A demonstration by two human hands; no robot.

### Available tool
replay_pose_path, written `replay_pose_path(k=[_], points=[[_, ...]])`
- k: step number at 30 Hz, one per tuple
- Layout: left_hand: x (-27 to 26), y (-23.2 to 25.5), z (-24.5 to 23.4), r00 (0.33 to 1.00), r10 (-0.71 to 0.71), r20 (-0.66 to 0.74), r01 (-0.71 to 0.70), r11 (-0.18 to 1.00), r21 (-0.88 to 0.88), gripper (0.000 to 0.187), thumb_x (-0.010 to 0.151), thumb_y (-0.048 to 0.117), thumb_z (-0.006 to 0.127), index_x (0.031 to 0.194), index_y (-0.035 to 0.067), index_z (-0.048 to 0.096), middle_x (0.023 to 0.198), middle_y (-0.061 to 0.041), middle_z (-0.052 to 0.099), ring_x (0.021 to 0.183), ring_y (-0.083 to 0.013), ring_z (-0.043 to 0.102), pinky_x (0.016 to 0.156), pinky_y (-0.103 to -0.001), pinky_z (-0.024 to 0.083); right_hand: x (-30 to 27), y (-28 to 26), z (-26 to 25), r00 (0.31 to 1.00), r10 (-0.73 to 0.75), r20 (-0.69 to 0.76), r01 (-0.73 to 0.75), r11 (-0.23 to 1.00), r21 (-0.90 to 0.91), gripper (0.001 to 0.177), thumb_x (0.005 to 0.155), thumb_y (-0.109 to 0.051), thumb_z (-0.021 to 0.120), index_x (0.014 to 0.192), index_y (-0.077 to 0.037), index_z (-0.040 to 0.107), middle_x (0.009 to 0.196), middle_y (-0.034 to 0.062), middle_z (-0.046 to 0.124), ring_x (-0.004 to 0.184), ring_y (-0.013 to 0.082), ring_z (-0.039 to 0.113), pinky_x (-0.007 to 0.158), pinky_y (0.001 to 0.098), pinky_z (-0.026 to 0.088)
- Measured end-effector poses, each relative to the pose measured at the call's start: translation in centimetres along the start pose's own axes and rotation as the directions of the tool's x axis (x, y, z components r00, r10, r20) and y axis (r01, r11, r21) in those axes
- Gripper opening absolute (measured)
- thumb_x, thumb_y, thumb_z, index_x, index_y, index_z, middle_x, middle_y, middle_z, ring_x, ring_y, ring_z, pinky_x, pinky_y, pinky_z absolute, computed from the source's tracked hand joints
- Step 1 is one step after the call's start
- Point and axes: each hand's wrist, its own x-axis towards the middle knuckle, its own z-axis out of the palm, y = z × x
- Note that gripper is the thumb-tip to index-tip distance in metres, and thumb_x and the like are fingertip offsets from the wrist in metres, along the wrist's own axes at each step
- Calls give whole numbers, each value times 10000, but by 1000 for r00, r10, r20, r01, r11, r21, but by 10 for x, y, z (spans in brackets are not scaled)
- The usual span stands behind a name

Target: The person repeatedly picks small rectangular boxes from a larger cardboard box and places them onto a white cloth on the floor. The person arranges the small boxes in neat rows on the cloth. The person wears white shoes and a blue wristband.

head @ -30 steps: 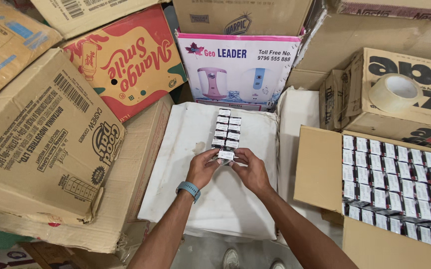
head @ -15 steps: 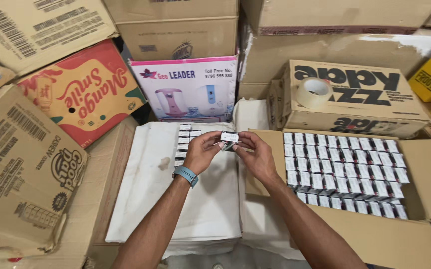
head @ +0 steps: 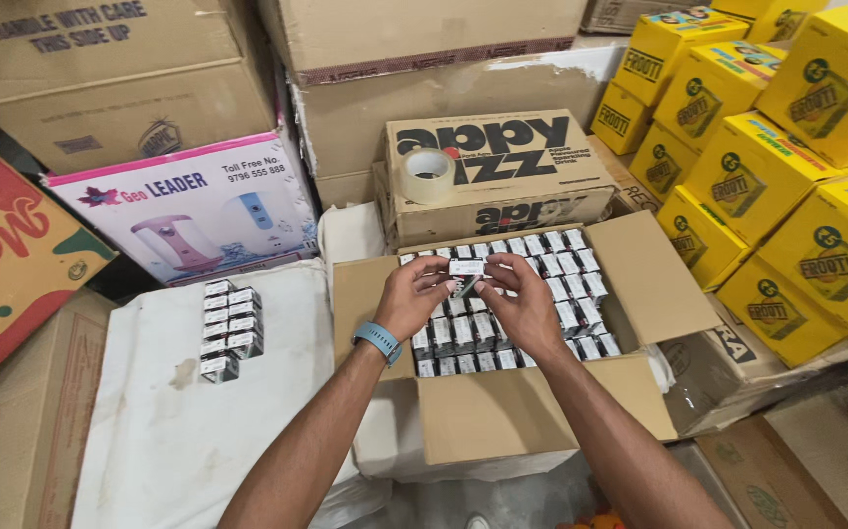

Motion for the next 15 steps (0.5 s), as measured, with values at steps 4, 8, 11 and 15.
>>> replay_pose_path(k=[4,8,11,15], points=[[13,-5,58,998,-36,52,36,999,5,435,859,-14,768,1278,4,650,1207,-190,697,1136,-281,695,956,-368,607,-1,25,-52,997,6,-71,-6,1000,0,402,875,-70,762,1261,-84,651,1181,180,746,1038,188,720,856,312,601],[17,-8,111,996,-31,85,30,999,9,541,836,-6,789,1346,20,610,1144,-138,681,1056,-214,694,918,-323,614,-6,33,-101,990,-48,-136,36,995,-92,361,858,-33,759,1214,-80,714,1196,147,723,1064,249,731,825,347,616],[19,-10,147,993,-27,114,21,998,55,565,832,-18,789,1367,0,607,1111,-154,673,1026,-228,708,878,-322,630,-6,44,-132,991,-65,-118,41,980,-193,458,805,-15,757,1256,-82,715,1216,150,672,1107,306,707,874,403,599],[21,-11,187,992,-36,120,25,996,91,530,778,-14,829,1275,-30,646,1018,-173,662,932,-254,745,800,-323,644,-13,33,-168,1000,28,-1,-25,902,-432,709,749,-113,783,1435,-136,608,1305,95,588,1226,265,622,1019,392,532]])
